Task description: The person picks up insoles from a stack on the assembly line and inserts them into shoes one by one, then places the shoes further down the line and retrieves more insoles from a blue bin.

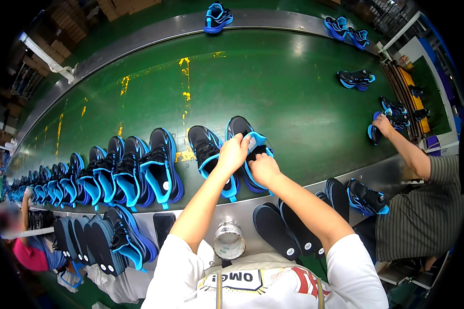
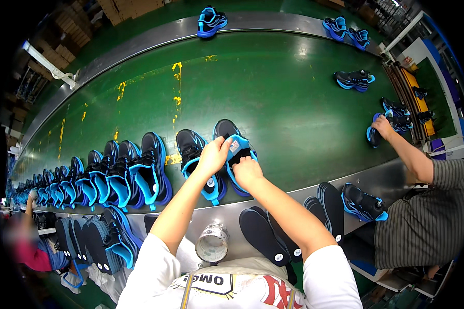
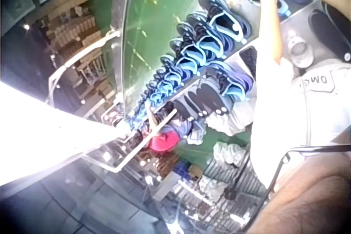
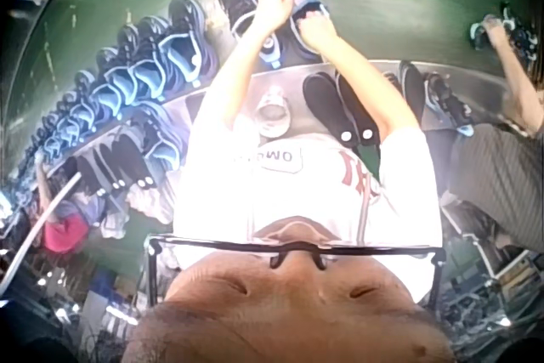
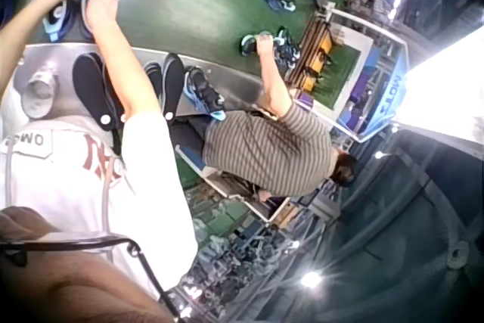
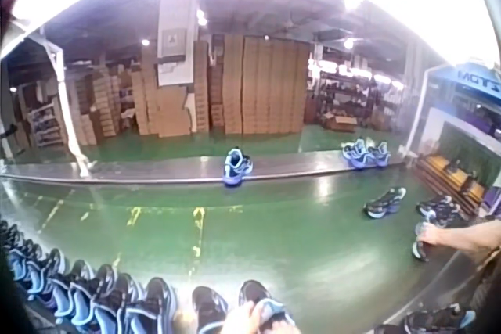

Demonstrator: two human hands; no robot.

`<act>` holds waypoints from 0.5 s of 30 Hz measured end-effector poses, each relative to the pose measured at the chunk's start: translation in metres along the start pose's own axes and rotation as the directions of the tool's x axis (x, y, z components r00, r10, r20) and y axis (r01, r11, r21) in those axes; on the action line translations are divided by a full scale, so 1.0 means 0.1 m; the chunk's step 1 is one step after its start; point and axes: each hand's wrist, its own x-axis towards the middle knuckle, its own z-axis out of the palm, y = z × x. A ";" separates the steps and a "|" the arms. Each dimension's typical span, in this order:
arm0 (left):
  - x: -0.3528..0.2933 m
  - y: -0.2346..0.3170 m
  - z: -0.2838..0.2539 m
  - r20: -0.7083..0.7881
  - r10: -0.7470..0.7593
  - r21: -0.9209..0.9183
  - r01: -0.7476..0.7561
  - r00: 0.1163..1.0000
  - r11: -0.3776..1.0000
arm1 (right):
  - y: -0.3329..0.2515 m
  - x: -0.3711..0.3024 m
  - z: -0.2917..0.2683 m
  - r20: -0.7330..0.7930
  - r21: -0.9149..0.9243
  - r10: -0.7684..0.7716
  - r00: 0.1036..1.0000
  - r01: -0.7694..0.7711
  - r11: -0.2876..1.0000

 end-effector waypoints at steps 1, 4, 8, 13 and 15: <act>-0.01 -0.01 0.01 0.005 -0.002 0.011 0.002 1.000 1.000 | -0.01 0.00 -0.02 0.076 -0.046 0.002 0.997 0.001 0.999; -0.02 -0.01 0.02 0.011 0.005 0.021 -0.005 1.000 1.000 | -0.01 0.03 -0.09 0.260 -0.177 0.010 0.966 0.038 0.984; -0.01 -0.01 0.03 0.014 -0.003 -0.003 0.003 1.000 1.000 | 0.01 0.06 -0.13 0.402 -0.327 -0.035 0.915 0.179 0.928; -0.04 -0.06 0.15 -0.365 0.257 0.008 -0.273 0.895 0.962 | 0.04 0.17 -0.03 0.456 -0.419 -0.149 0.877 0.360 0.834; -0.07 0.03 0.13 -0.236 0.193 0.018 -0.195 0.952 0.981 | 0.10 0.11 -0.16 0.464 -0.331 -0.211 0.860 0.390 0.859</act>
